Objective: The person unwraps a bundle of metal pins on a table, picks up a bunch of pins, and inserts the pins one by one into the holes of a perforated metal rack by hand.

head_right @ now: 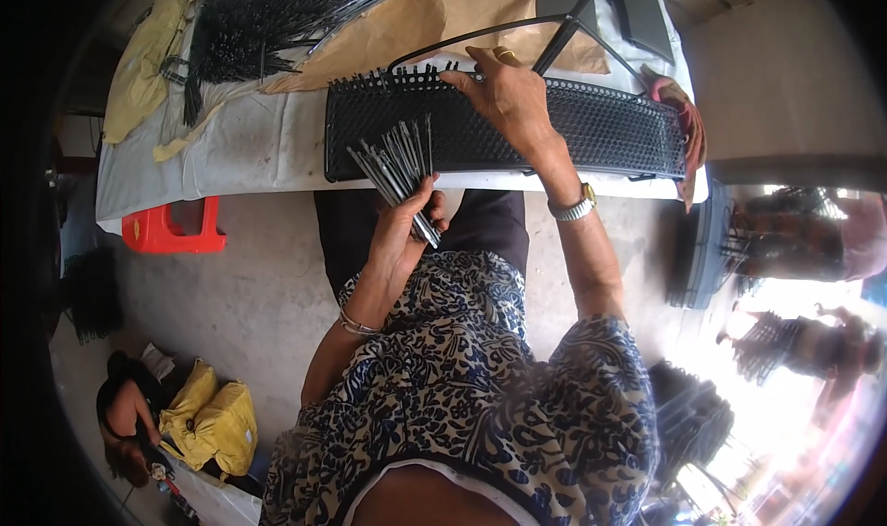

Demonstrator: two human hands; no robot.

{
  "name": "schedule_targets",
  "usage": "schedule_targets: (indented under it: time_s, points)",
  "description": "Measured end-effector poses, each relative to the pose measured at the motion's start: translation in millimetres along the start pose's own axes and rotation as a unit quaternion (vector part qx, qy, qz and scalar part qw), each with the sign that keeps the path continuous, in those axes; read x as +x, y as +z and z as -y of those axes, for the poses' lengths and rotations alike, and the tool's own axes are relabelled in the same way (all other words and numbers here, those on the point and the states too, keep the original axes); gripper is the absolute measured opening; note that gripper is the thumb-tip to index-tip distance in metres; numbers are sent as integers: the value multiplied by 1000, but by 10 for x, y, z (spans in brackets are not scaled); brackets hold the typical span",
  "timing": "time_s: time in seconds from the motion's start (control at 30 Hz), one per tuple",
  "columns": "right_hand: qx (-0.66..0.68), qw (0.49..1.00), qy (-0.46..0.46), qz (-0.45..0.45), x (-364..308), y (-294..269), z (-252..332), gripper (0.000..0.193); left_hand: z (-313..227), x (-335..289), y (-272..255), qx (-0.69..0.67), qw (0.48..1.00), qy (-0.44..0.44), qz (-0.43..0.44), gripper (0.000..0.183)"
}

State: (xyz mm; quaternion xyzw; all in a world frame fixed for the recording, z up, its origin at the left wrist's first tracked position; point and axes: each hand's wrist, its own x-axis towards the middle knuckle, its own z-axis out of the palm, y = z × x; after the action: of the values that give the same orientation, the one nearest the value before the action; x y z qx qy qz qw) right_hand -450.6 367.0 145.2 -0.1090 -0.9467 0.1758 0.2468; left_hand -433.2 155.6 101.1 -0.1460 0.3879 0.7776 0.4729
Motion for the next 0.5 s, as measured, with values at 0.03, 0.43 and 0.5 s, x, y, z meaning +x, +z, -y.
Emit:
schedule_targets:
  time_s: [0.03, 0.43, 0.5]
  points:
    - [1, 1000, -1, 0, -31, -41, 32, 32, 5, -1, -13, 0, 1000, 1, -1, 23]
    - [524, 773, 232, 273, -351, -65, 167, 18, -119, -120, 139, 116, 992, 7, 54, 25]
    - [528, 768, 226, 282, -333, -110, 166, 17, -110, -150, 176, 94, 994, 6, 49, 27]
